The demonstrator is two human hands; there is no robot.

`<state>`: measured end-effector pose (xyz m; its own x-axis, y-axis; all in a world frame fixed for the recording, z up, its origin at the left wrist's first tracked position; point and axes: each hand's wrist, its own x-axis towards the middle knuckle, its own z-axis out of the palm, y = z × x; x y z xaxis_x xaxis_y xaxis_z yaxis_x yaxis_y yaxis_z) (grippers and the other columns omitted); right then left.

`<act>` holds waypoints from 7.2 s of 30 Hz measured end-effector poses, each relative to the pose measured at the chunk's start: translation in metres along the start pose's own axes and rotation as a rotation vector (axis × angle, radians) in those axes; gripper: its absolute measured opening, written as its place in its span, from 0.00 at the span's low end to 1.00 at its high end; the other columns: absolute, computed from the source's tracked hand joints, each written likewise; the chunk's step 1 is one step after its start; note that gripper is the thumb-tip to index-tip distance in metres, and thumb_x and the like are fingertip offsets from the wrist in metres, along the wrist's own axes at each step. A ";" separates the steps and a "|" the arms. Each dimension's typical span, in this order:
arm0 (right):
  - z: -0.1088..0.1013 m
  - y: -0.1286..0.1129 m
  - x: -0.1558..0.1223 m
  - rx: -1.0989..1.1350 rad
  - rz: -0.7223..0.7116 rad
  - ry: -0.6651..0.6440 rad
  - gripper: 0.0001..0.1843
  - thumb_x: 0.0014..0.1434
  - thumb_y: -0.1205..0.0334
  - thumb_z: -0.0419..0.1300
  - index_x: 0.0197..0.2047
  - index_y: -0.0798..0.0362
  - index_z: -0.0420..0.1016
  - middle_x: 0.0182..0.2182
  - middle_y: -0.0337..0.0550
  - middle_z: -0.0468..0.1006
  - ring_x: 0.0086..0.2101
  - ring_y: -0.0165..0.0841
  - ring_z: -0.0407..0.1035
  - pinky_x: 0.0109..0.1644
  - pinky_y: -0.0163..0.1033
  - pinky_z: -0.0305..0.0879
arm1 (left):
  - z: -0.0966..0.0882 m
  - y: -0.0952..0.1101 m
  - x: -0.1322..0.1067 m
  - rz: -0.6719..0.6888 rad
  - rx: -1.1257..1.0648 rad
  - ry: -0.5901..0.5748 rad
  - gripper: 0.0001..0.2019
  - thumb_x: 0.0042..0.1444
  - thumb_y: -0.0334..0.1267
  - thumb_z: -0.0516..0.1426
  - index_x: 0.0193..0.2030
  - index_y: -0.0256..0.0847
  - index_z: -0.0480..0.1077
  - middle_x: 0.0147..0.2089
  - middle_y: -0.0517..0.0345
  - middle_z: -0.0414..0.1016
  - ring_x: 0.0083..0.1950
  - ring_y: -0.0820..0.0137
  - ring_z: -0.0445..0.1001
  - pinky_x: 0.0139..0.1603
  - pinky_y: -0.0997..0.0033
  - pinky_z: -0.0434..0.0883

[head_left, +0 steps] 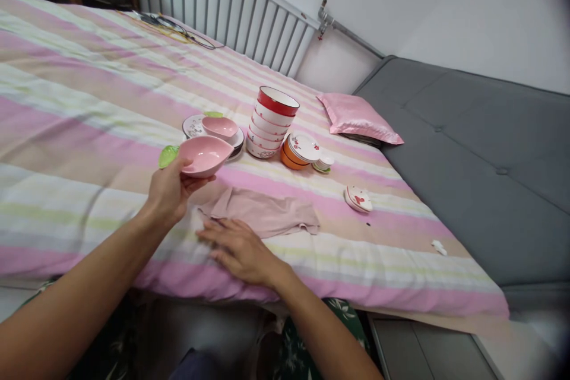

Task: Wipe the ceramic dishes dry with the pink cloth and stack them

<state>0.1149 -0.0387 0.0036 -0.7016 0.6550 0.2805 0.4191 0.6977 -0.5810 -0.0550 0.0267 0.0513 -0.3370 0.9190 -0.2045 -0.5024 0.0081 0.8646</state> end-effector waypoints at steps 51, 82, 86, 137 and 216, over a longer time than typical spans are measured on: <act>-0.045 0.044 -0.015 0.140 0.454 0.627 0.20 0.59 0.56 0.55 0.53 0.53 0.69 0.43 0.46 0.77 0.39 0.33 0.70 0.42 0.36 0.66 | -0.010 -0.012 0.004 0.397 1.586 -0.423 0.14 0.50 0.41 0.48 0.33 0.41 0.74 0.34 0.50 0.78 0.36 0.59 0.73 0.31 0.69 0.61; -0.030 0.043 -0.010 -0.277 0.786 0.299 0.18 0.61 0.65 0.49 0.54 0.60 0.64 0.43 0.54 0.76 0.43 0.42 0.70 0.46 0.43 0.63 | -0.012 -0.016 0.012 0.347 1.229 -0.415 0.15 0.53 0.51 0.47 0.26 0.42 0.61 0.24 0.60 0.65 0.27 0.67 0.67 0.26 0.71 0.61; -0.028 0.039 -0.011 -0.312 0.662 0.407 0.29 0.60 0.66 0.51 0.64 0.54 0.54 0.53 0.53 0.68 0.50 0.39 0.65 0.52 0.43 0.63 | -0.002 -0.023 -0.002 0.239 0.990 -0.449 0.18 0.52 0.56 0.48 0.29 0.41 0.60 0.23 0.63 0.64 0.22 0.72 0.65 0.23 0.73 0.64; -0.030 0.005 -0.024 -0.155 0.221 -0.031 0.34 0.54 0.74 0.45 0.65 0.56 0.55 0.58 0.46 0.68 0.54 0.33 0.65 0.58 0.38 0.61 | 0.000 -0.049 -0.013 0.581 1.213 -0.505 0.17 0.52 0.44 0.54 0.44 0.38 0.73 0.38 0.53 0.79 0.32 0.66 0.74 0.35 0.71 0.68; -0.053 0.032 -0.026 -0.241 0.654 0.431 0.13 0.61 0.58 0.56 0.47 0.44 0.78 0.45 0.38 0.80 0.43 0.35 0.75 0.47 0.35 0.68 | -0.001 -0.056 -0.025 1.163 1.077 -0.742 0.06 0.57 0.32 0.53 0.37 0.41 0.71 0.42 0.52 0.77 0.45 0.68 0.76 0.46 0.72 0.72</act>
<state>0.1768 -0.0181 0.0178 -0.0106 0.9708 0.2395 0.8136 0.1476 -0.5624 -0.0193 0.0033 0.0081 0.4514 0.6037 0.6572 0.5255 -0.7750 0.3510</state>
